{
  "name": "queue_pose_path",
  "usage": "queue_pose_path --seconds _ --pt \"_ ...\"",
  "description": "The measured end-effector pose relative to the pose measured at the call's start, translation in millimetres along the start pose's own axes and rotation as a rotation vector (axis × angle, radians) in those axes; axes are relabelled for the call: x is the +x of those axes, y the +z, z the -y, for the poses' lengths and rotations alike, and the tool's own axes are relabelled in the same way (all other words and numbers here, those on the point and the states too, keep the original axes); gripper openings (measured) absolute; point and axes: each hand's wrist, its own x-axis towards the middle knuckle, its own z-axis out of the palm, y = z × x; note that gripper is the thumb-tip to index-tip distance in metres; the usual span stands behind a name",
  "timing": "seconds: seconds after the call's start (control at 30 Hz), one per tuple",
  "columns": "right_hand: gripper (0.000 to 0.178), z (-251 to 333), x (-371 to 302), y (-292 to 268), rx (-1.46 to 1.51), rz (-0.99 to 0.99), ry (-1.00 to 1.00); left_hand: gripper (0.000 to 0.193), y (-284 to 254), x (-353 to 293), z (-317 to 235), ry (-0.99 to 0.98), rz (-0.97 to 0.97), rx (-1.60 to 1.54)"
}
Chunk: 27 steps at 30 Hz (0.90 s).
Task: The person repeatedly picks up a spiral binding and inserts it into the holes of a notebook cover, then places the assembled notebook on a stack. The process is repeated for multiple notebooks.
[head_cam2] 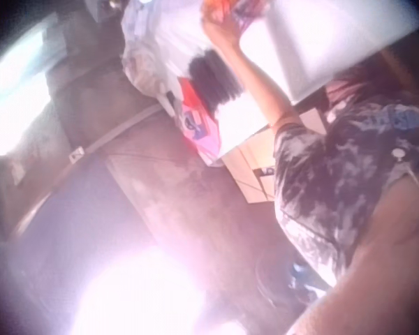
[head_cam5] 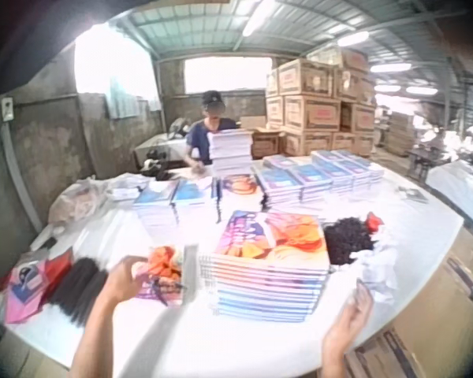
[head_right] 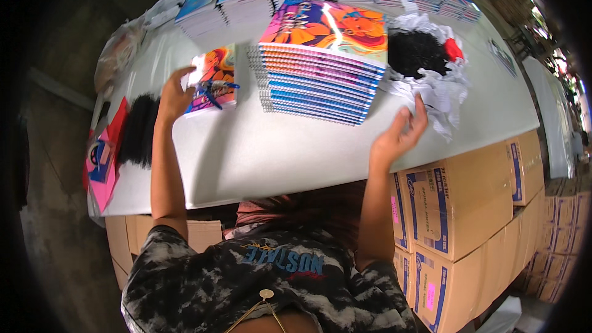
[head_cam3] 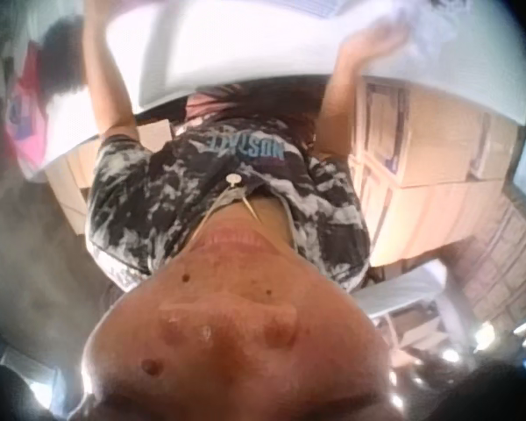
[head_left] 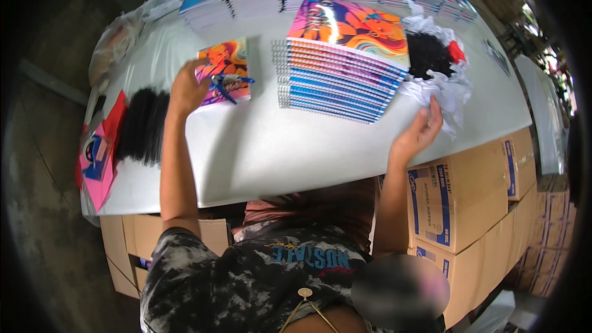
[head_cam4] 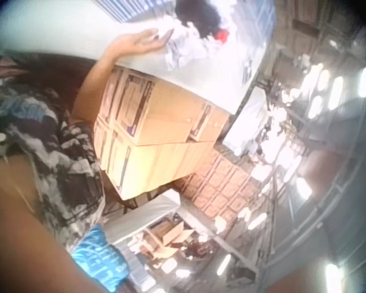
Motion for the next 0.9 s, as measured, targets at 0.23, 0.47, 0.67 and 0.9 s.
queue_pose_path --seconds 0.23,0.47,0.67,0.9 --pt "0.027 22.0 -70.0 7.8 0.121 0.256 0.074 0.045 12.0 -58.5 46.2 0.152 0.164 0.433" --pt "0.018 41.1 -92.9 32.1 0.234 0.505 0.073 0.032 -16.0 -24.2 31.9 0.131 0.376 0.425" --pt "0.012 29.4 -126.9 21.4 0.120 0.848 0.179 0.028 -14.3 -17.4 38.9 0.098 0.423 0.344" --pt "0.015 28.6 -128.1 23.9 0.109 0.893 0.222 0.033 -28.8 1.7 43.3 -0.228 0.671 -0.096"
